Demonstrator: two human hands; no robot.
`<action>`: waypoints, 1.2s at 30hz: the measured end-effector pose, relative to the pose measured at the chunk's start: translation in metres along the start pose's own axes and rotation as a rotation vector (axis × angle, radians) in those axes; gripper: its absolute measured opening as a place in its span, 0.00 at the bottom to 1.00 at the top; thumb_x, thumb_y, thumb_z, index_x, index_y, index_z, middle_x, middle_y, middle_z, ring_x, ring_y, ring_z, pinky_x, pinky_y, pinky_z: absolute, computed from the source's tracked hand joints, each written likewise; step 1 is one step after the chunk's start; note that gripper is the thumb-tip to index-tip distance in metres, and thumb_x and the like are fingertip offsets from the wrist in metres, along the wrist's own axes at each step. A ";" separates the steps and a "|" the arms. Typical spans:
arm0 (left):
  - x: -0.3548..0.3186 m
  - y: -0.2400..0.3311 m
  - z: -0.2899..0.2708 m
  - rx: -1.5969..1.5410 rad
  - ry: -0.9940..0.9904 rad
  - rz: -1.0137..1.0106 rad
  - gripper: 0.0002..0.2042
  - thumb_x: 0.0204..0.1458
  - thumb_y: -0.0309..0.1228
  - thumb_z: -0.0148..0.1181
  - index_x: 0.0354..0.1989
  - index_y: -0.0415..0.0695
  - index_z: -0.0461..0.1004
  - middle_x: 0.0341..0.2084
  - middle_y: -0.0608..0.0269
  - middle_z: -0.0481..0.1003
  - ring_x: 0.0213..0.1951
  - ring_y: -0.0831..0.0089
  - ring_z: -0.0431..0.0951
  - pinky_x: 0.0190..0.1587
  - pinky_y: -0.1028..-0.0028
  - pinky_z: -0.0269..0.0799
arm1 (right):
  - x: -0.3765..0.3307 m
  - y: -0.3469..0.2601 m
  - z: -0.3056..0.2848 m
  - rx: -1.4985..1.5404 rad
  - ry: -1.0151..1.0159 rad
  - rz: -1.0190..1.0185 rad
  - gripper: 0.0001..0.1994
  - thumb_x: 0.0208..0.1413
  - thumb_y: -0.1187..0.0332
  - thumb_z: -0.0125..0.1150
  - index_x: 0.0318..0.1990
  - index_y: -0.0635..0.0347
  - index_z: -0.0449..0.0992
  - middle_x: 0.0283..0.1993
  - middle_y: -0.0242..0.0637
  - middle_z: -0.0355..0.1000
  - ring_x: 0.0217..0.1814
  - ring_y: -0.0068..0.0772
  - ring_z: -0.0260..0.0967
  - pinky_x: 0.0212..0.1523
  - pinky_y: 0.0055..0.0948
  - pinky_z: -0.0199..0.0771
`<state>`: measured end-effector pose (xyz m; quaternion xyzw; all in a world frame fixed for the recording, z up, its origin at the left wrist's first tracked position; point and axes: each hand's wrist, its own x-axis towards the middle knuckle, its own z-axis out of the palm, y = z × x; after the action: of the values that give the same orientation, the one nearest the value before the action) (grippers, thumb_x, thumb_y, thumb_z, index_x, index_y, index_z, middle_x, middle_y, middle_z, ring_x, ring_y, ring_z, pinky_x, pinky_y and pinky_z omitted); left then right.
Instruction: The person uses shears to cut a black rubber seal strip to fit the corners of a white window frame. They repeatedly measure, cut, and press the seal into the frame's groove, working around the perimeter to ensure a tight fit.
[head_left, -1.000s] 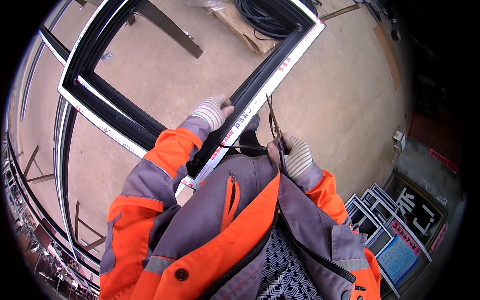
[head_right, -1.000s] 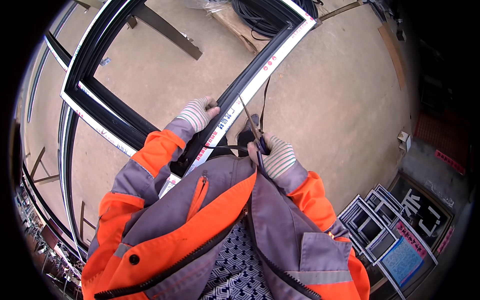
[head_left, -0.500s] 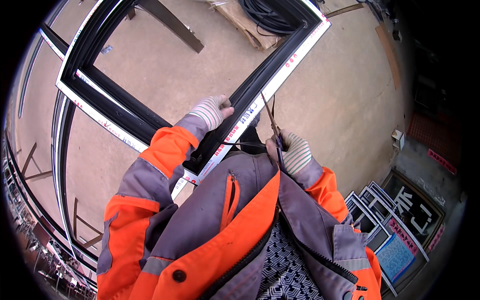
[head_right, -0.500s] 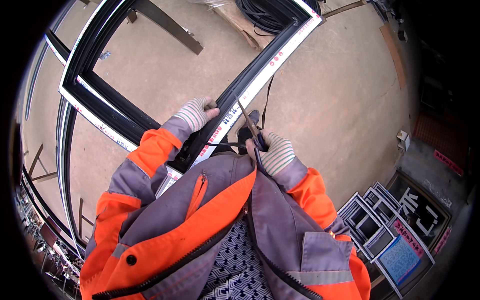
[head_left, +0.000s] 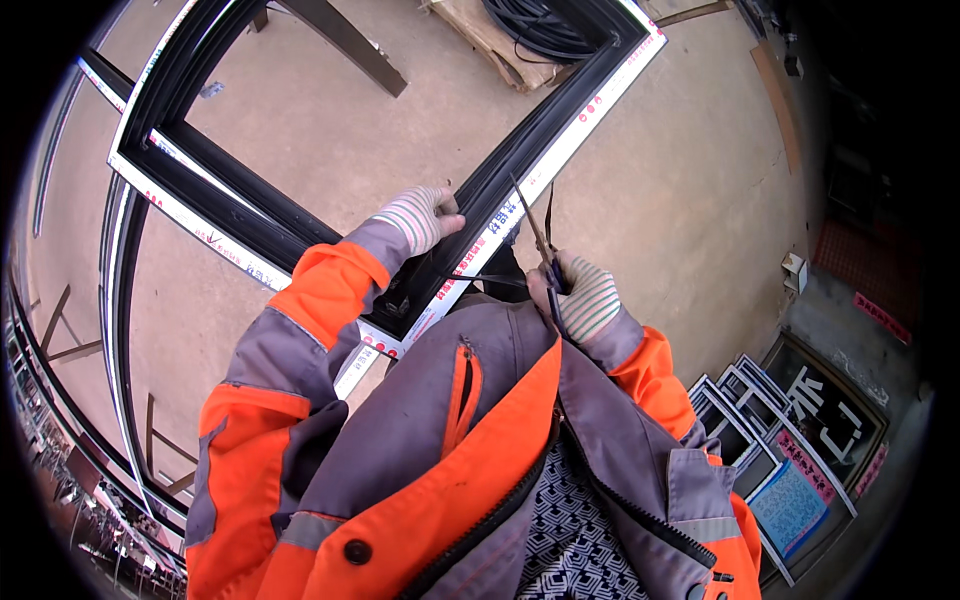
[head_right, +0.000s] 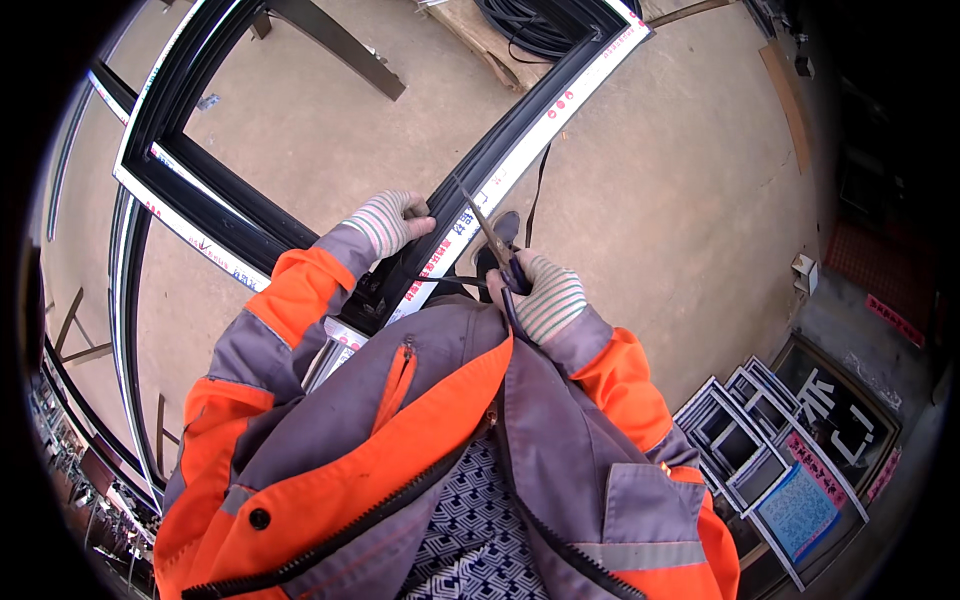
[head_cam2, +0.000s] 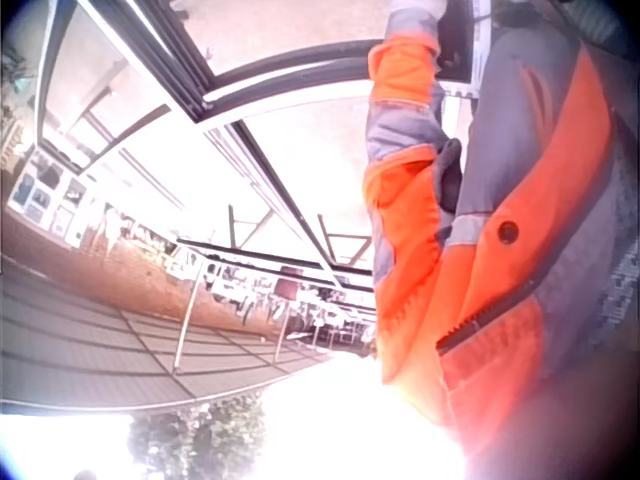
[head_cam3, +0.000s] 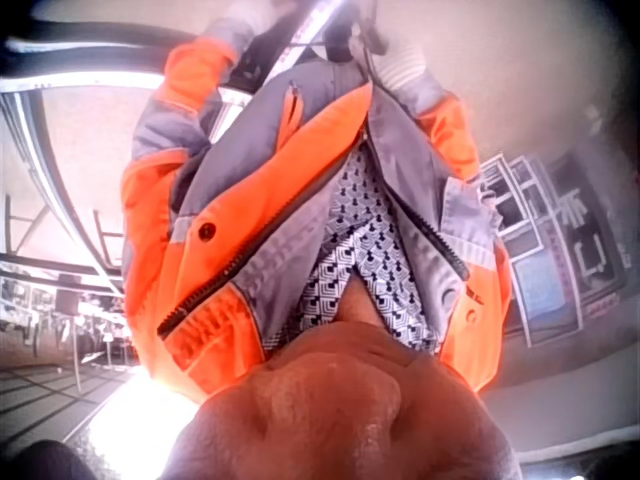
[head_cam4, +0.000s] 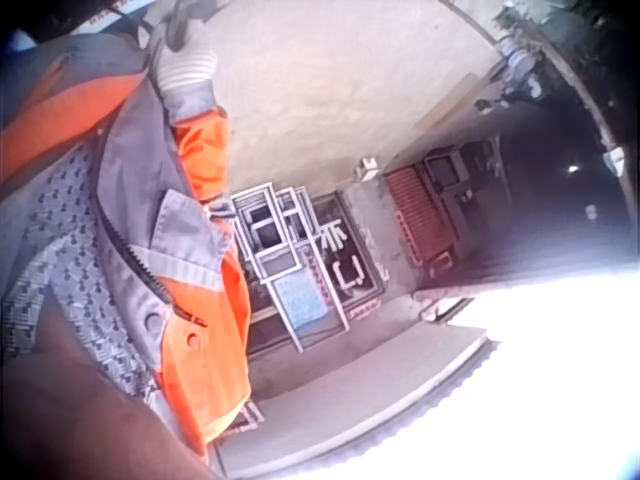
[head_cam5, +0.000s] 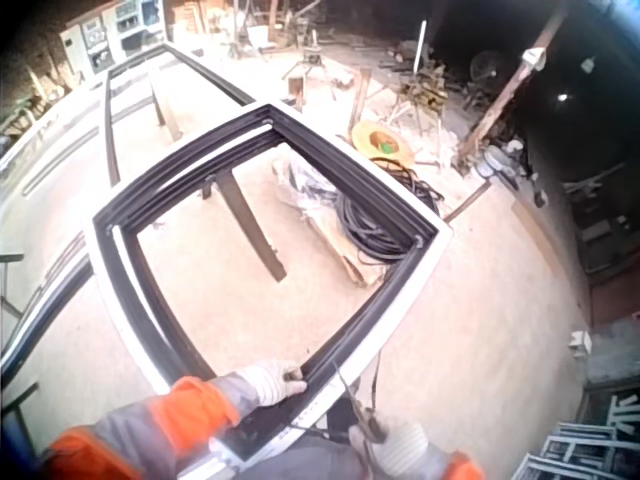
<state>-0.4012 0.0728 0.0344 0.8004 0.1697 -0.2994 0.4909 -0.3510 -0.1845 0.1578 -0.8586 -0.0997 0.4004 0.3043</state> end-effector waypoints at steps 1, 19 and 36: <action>0.000 -0.002 0.000 -0.010 -0.010 0.006 0.12 0.55 0.34 0.66 0.42 0.38 0.78 0.32 0.51 0.81 0.35 0.62 0.82 0.42 0.66 0.76 | -0.001 -0.003 0.000 -0.011 0.000 -0.004 0.12 0.59 0.62 0.64 0.30 0.61 0.72 0.22 0.25 0.65 0.25 0.14 0.59 0.26 0.23 0.63; -0.029 -0.021 0.008 0.082 -0.004 -0.026 0.13 0.55 0.35 0.67 0.40 0.38 0.79 0.29 0.52 0.81 0.32 0.65 0.81 0.38 0.65 0.75 | -0.002 0.001 0.022 -0.069 0.006 -0.227 0.10 0.56 0.64 0.67 0.34 0.61 0.74 0.23 0.31 0.68 0.27 0.20 0.59 0.30 0.26 0.69; -0.043 0.000 0.012 0.262 0.072 -0.130 0.13 0.53 0.37 0.64 0.42 0.42 0.81 0.31 0.49 0.81 0.35 0.56 0.81 0.42 0.62 0.74 | -0.060 0.042 0.040 -0.228 -0.110 -0.163 0.15 0.56 0.55 0.63 0.40 0.58 0.79 0.31 0.48 0.78 0.35 0.52 0.78 0.35 0.40 0.77</action>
<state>-0.4380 0.0633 0.0584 0.8552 0.1980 -0.3211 0.3554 -0.4239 -0.2249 0.1502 -0.8533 -0.2304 0.4071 0.2303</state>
